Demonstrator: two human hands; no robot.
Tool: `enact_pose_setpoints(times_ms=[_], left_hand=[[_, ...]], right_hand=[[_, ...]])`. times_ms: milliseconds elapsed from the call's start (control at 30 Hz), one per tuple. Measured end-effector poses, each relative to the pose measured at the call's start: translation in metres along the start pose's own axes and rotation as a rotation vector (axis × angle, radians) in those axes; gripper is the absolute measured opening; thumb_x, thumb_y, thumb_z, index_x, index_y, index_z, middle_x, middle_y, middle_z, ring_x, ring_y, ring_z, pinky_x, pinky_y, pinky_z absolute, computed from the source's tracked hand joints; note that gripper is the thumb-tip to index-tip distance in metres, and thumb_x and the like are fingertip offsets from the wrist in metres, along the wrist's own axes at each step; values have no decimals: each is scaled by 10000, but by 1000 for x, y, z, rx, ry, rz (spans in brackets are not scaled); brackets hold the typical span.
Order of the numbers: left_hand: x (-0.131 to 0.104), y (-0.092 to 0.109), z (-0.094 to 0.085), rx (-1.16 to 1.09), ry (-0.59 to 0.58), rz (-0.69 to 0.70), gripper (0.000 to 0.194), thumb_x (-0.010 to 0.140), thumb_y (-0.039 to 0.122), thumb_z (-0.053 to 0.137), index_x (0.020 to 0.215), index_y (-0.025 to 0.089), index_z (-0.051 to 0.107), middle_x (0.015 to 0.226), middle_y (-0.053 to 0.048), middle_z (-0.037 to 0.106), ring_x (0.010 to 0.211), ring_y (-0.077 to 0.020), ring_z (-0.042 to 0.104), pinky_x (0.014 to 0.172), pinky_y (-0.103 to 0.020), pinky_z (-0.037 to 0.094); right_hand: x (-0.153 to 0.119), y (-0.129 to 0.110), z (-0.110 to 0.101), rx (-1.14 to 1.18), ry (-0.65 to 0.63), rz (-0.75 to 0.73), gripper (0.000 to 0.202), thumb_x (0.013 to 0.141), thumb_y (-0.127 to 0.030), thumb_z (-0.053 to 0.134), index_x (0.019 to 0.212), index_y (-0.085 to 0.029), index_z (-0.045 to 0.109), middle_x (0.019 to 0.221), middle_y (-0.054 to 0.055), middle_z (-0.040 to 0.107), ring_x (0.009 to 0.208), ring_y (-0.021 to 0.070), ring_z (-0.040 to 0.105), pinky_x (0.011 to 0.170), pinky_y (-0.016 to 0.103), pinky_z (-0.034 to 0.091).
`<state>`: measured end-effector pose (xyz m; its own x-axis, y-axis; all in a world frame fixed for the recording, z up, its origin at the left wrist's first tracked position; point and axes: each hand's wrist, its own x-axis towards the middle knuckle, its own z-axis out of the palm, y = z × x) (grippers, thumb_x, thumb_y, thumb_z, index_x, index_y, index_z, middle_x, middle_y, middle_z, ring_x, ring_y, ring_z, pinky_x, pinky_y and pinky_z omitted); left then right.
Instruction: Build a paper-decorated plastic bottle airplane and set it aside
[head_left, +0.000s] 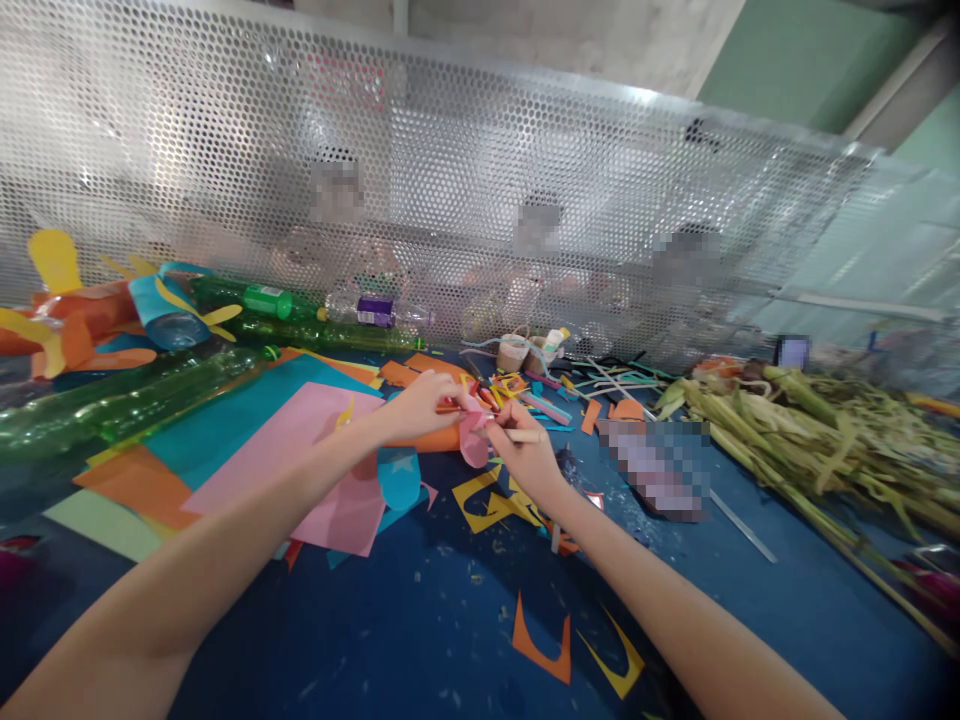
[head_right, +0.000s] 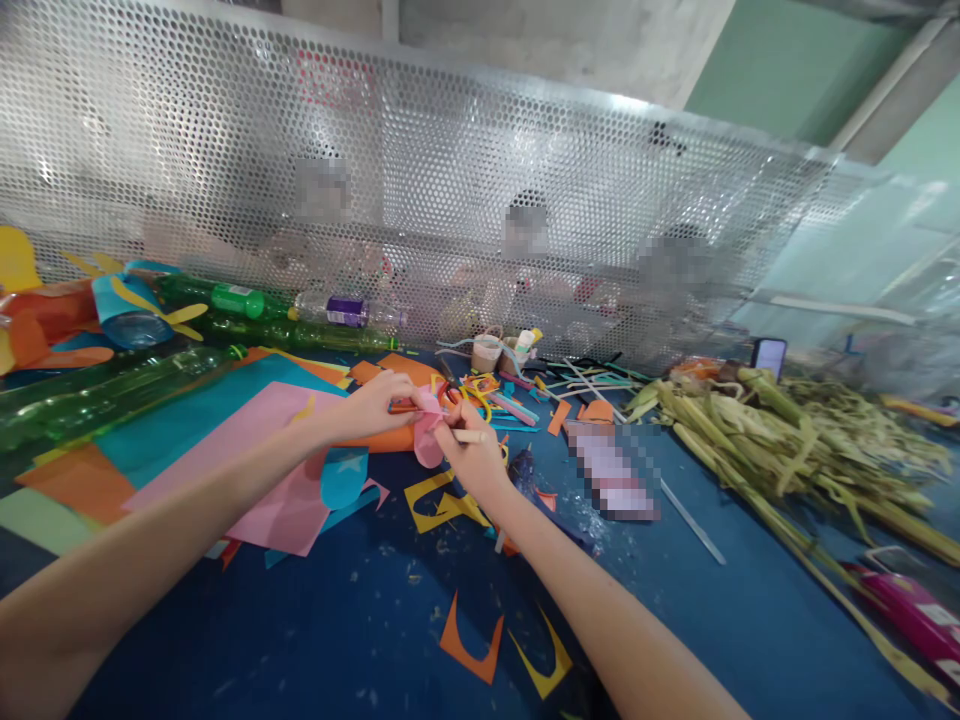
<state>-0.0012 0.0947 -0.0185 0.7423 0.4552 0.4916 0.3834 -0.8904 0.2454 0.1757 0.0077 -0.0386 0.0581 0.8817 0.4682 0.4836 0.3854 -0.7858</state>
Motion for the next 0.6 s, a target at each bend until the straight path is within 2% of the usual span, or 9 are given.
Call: enact_pose_setpoints(times_ms=[333,600], left_hand=[[0,2,-1,-13,-15,-23,164,858,324,540,921,211,641,800,-9,572,821,-178,493,778,-301,347],[0,0,1,-33,-5,-20,152,865,298,527,939,222,636,791,-5,563,812,-174,490,760,-296,354]], right_hand=[[0,2,1,100,-5,24,188,794,-260,504,665,-231,371,519,-66,422,474,123,431,475,256,329],[2,7,0,136,-18,7,161,809,-290,509,714,-238,389,561,-53,462,502,136,447,492,265,351]])
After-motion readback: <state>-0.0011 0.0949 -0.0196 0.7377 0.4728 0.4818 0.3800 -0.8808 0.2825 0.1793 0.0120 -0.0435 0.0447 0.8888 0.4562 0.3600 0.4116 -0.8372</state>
